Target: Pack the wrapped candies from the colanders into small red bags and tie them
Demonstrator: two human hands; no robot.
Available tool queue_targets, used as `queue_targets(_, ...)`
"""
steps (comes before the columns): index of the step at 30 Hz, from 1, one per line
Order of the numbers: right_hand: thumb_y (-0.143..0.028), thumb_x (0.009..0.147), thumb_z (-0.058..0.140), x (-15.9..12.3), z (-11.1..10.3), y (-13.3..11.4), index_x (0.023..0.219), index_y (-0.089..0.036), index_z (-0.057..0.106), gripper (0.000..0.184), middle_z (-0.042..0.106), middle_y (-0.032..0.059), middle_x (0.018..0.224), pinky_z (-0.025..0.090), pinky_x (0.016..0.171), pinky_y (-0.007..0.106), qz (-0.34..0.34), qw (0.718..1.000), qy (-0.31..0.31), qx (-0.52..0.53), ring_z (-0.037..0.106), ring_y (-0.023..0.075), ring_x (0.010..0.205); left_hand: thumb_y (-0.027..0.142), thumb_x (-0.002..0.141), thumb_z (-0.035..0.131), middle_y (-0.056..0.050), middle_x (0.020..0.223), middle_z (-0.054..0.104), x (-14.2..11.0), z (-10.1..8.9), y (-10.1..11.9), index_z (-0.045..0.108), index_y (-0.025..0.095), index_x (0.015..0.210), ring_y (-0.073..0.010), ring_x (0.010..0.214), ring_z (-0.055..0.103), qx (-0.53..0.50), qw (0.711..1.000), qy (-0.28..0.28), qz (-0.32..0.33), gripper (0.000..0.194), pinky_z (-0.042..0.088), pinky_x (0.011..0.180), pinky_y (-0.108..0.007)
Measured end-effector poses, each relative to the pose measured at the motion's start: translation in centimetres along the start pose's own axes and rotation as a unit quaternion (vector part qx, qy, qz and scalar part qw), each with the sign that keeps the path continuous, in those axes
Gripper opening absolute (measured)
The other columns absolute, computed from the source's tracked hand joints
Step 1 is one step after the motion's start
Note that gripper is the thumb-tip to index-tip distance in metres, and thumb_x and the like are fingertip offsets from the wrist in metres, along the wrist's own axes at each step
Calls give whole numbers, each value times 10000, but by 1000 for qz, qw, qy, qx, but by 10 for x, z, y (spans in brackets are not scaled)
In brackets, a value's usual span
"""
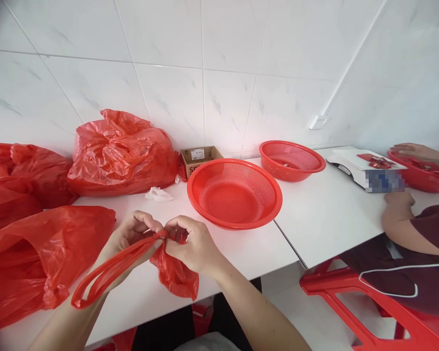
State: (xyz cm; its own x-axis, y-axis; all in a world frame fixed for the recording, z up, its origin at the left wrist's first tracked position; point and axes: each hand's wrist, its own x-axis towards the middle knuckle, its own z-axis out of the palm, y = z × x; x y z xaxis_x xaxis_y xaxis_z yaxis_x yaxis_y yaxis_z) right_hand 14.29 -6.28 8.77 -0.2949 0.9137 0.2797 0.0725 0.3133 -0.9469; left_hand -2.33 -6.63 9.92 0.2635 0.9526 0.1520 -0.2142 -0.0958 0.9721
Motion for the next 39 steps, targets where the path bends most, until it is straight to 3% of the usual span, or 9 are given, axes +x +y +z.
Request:
queue_targets(3,-157,783,569,-2,13,6,803,-201,579,50,572,-34,727,452,637,243,-25,999,32,-17,533,105,653,184,774,738,31,834,646,1,-1,-11,474,234,899,-99,643,628,57,994,49,83,296,532,551,-195)
queue_targets(6,-111,754,556,-7,26,13,791,-191,576,90,572,-11,738,449,616,243,-98,982,106,-122,533,113,649,160,786,715,23,849,653,1,-4,-30,481,238,902,-121,716,653,129,968,126,173,273,544,593,-204)
queue_targets(9,-88,759,539,-11,29,16,817,-186,588,124,593,6,764,465,635,244,-133,971,125,-154,553,118,667,159,802,708,10,890,669,0,-6,-44,522,238,951,-131,763,672,159,951,166,208,251,551,637,-213)
queue_targets(13,-228,868,588,-10,13,11,907,-187,650,84,660,12,823,490,706,244,-33,999,36,-11,612,124,751,170,833,686,2,905,681,-2,-9,-45,585,244,1052,-128,798,672,179,948,158,212,252,552,708,-220)
queue_targets(16,-325,876,634,-5,1,8,954,-189,696,169,700,21,887,494,742,251,30,996,7,78,638,134,823,171,860,656,-6,942,659,-1,-12,-38,635,251,1056,-120,819,652,223,942,129,216,213,534,697,-201)
queue_targets(21,-285,828,673,1,-5,3,947,-178,708,163,713,25,905,482,738,256,58,997,-5,52,628,130,810,162,878,624,-29,1008,635,2,-21,-31,654,243,1016,-152,933,635,305,917,59,249,163,517,800,-248)
queue_targets(25,-196,789,647,2,-6,-4,869,-180,666,84,672,-14,818,470,688,226,54,998,-19,9,593,102,733,212,884,632,-15,942,677,1,-28,-26,655,241,986,-139,822,661,326,929,9,174,109,518,724,-236)
queue_targets(29,-161,760,626,1,-6,-9,815,-188,619,61,627,-35,772,461,655,207,6,997,-23,-79,564,86,680,260,874,641,-10,870,703,-1,-33,-21,670,229,949,-129,688,662,297,950,-19,95,86,521,612,-219)
queue_targets(39,-116,764,598,-4,-8,-11,826,-181,603,90,630,-16,807,437,650,209,-84,955,-32,-283,561,94,692,320,849,664,-24,735,705,0,-32,-18,702,177,883,-93,508,567,269,961,-43,45,152,459,465,-187)
